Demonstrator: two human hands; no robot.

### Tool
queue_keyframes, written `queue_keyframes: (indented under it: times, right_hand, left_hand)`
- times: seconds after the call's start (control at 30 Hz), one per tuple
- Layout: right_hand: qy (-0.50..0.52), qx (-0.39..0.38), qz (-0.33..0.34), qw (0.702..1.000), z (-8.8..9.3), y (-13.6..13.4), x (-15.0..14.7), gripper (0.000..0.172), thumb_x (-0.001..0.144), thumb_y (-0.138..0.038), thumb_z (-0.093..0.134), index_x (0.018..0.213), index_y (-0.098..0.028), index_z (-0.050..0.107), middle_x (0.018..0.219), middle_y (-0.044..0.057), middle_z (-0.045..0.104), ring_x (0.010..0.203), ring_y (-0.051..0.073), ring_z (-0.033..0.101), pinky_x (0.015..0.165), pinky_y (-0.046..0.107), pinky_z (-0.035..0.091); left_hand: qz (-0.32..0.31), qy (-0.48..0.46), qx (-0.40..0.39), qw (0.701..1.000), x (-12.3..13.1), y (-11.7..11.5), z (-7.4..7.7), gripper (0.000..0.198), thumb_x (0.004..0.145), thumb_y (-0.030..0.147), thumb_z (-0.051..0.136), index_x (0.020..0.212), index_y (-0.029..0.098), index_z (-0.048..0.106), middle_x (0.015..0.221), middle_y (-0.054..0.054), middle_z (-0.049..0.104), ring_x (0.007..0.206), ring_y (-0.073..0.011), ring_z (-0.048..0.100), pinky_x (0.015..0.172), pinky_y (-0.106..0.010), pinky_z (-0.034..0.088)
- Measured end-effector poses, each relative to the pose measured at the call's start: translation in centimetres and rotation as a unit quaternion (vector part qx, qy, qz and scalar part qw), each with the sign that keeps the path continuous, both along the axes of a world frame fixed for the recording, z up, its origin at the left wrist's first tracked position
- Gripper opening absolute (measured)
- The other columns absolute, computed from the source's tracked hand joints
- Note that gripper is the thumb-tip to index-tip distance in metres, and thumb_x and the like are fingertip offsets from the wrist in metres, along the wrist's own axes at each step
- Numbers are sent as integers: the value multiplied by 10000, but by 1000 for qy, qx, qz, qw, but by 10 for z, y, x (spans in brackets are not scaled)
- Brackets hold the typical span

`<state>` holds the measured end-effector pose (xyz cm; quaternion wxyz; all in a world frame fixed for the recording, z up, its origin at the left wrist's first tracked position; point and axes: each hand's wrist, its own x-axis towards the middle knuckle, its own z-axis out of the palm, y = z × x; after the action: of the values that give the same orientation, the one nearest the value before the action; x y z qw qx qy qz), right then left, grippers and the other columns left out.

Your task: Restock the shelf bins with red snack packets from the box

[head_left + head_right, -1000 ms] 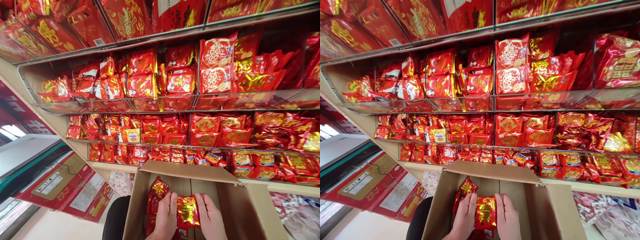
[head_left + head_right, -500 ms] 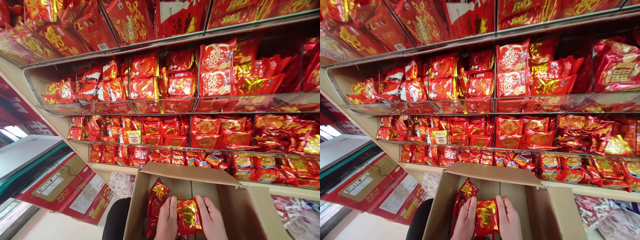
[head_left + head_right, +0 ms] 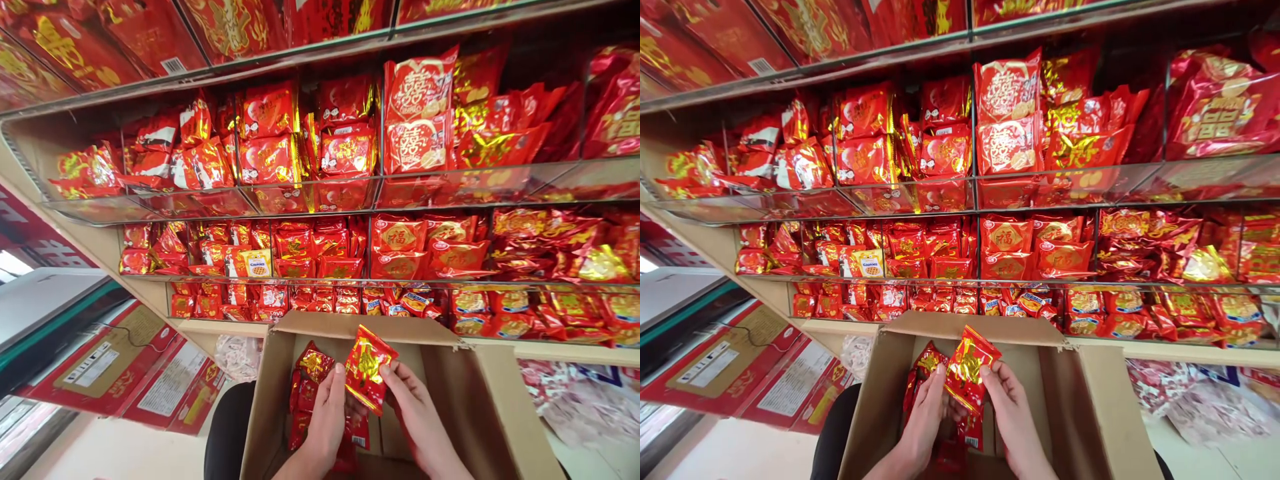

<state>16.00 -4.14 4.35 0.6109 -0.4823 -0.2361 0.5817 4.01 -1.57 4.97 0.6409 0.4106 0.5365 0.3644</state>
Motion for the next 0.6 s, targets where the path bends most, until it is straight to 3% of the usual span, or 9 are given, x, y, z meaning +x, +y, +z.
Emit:
queue_keyframes:
  times: [0.13,0.23,0.37,0.43,0.5,0.6]
  right_hand:
    - [-17,4,43,999,1,-3,6,288,675,-408,608,833,-168,583,710,13,626,645,162,564,594,245,432]
    - [-61,31,96,993,-5,-7,4,284,683,-411,596,816,-161,613,607,-12,577,564,133,520,550,230,411]
    - [-101,62,133,984,-13,-11,0,305,718,-425,566,874,-165,603,667,11,588,612,139,524,559,231,411]
    - [-96,68,140,983,-17,-12,1,345,731,-446,546,947,-179,577,748,32,601,660,148,534,593,244,426]
    - [-102,54,149,982,-24,-13,4,363,723,-481,538,922,-180,578,771,42,598,661,146,529,592,247,427]
    - [-127,-4,156,980,-43,-15,8,374,699,-532,534,754,-166,586,672,18,573,566,114,492,514,218,388]
  left_hand:
    - [-32,-36,82,995,-14,11,9,385,777,451,472,1071,205,499,920,-28,627,898,-161,563,780,-262,431]
    - [-121,-31,87,988,-24,19,15,437,709,369,598,1096,201,487,870,-14,608,807,-132,560,747,-250,428]
    - [-218,-16,86,972,-35,20,12,416,657,286,662,1019,162,497,869,-27,596,727,-111,560,678,-235,429]
    - [-192,-29,100,976,-39,21,14,426,697,281,627,1058,186,424,798,-4,596,654,-93,553,623,-224,435]
    - [-119,-43,121,985,-41,26,24,415,736,295,583,1077,223,359,773,13,587,603,-85,545,559,-214,448]
    - [2,-73,163,984,-43,48,55,331,763,329,534,1049,259,384,891,0,568,635,-94,559,518,-217,475]
